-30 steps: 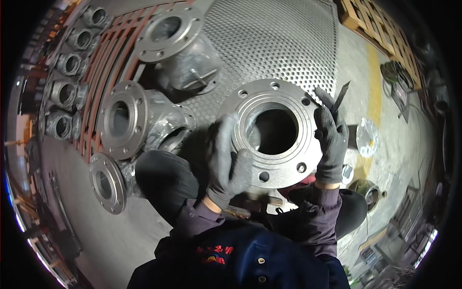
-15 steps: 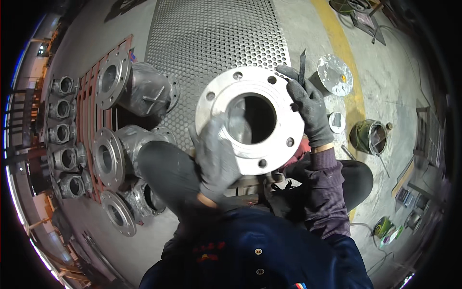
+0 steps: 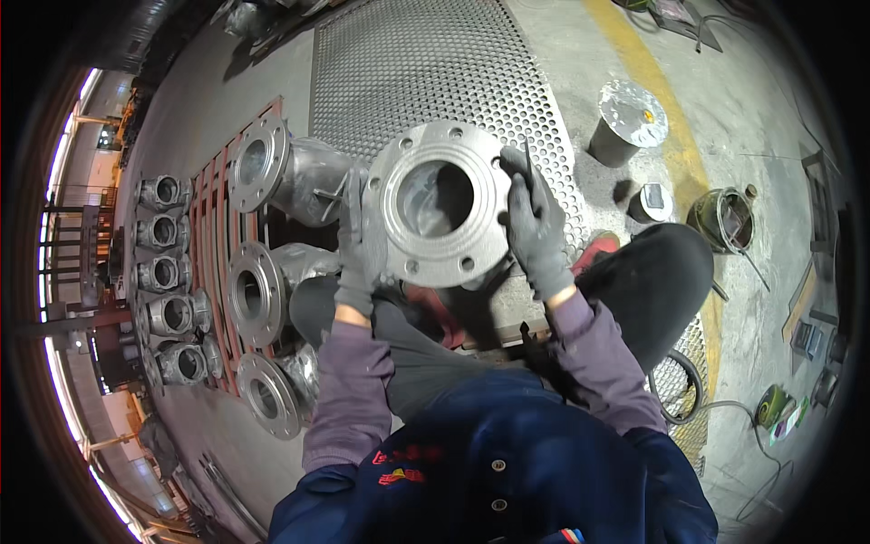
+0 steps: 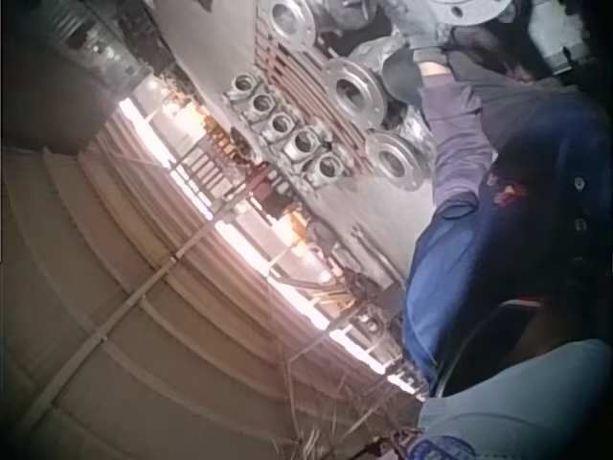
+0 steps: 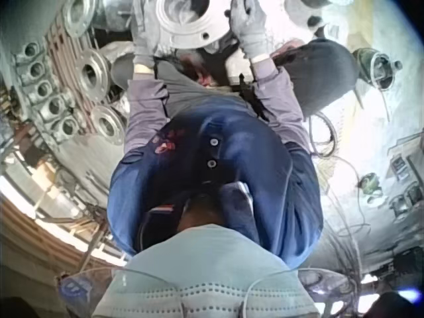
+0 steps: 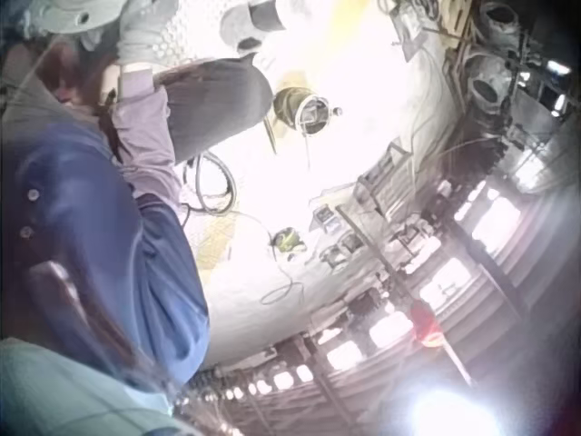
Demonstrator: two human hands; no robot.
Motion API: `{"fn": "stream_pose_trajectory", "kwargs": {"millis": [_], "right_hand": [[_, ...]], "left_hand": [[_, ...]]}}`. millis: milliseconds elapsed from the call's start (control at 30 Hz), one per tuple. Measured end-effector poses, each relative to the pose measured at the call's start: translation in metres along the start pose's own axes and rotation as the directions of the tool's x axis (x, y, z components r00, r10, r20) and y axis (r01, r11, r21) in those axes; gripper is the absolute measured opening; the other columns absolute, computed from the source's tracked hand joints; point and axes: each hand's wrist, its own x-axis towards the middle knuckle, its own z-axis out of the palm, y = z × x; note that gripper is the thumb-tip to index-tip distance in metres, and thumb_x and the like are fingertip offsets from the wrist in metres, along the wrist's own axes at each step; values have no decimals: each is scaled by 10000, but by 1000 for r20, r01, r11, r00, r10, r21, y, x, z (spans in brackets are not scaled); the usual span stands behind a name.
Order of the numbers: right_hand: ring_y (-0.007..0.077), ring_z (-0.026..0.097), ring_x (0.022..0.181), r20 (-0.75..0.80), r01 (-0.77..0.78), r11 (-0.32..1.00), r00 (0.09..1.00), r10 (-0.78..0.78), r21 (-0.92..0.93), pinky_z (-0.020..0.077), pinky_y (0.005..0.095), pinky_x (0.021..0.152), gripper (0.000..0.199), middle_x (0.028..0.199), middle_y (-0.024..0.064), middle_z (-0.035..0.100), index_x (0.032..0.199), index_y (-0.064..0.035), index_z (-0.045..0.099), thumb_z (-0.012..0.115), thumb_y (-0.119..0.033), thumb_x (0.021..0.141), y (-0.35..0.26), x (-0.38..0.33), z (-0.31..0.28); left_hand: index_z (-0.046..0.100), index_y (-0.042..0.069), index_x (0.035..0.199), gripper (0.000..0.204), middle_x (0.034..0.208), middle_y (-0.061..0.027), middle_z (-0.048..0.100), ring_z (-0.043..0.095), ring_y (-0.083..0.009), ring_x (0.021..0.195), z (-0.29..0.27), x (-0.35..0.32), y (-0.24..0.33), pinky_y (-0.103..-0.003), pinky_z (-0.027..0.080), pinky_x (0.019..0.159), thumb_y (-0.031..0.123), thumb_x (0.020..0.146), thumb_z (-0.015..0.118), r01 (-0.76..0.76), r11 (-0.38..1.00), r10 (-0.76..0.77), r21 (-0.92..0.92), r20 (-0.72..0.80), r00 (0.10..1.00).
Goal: The recorder applies a white sealant or marking paste to the seams and flanges of large metal valve components using a small spatula tool.
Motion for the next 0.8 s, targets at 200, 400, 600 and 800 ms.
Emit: {"fn": "stream_pose_trajectory", "kwargs": {"millis": [200, 400, 600, 800], "right_hand": [[299, 635, 991, 142, 76, 985, 988, -53, -157, 498, 363, 884, 317, 1115, 161, 635, 1254, -84, 569, 504, -100, 944, -9, 1, -14], [390, 567, 1113, 50, 325, 900, 944, -325, -291, 436, 442, 957, 314, 1186, 204, 604, 1185, -18, 591, 581, -108, 884, -43, -18, -63], [297, 503, 1245, 62, 544, 786, 832, -552, -293, 372, 437, 1059, 469, 1256, 177, 582, 1262, -3, 563, 584, -293, 894, -94, -43, -41], [100, 618, 902, -262, 214, 936, 921, -289, -281, 503, 277, 821, 438, 1074, 111, 669, 1320, -28, 542, 622, -173, 914, -99, -24, -173]], "left_hand": [[287, 16, 1476, 555, 1473, -170, 382, 355, -261, 1375, -23, -4, -33, -372, 292, 1134, 53, 950, 462, 150, 954, -142, 259, -50, 989], [249, -16, 1471, 583, 1407, -225, 406, 407, -320, 1331, 43, -14, 126, -338, 415, 1024, 124, 963, 499, -51, 919, 65, 390, -23, 998], [346, -33, 1382, 415, 1198, -101, 532, 521, -194, 1124, 66, -12, 171, -272, 472, 897, 42, 980, 418, -84, 996, 82, -13, 405, 911], [660, 56, 1015, 189, 1251, -185, 579, 615, -294, 1069, 68, 13, 152, -369, 522, 789, 31, 848, 576, -101, 991, 114, -88, 155, 981]]}}
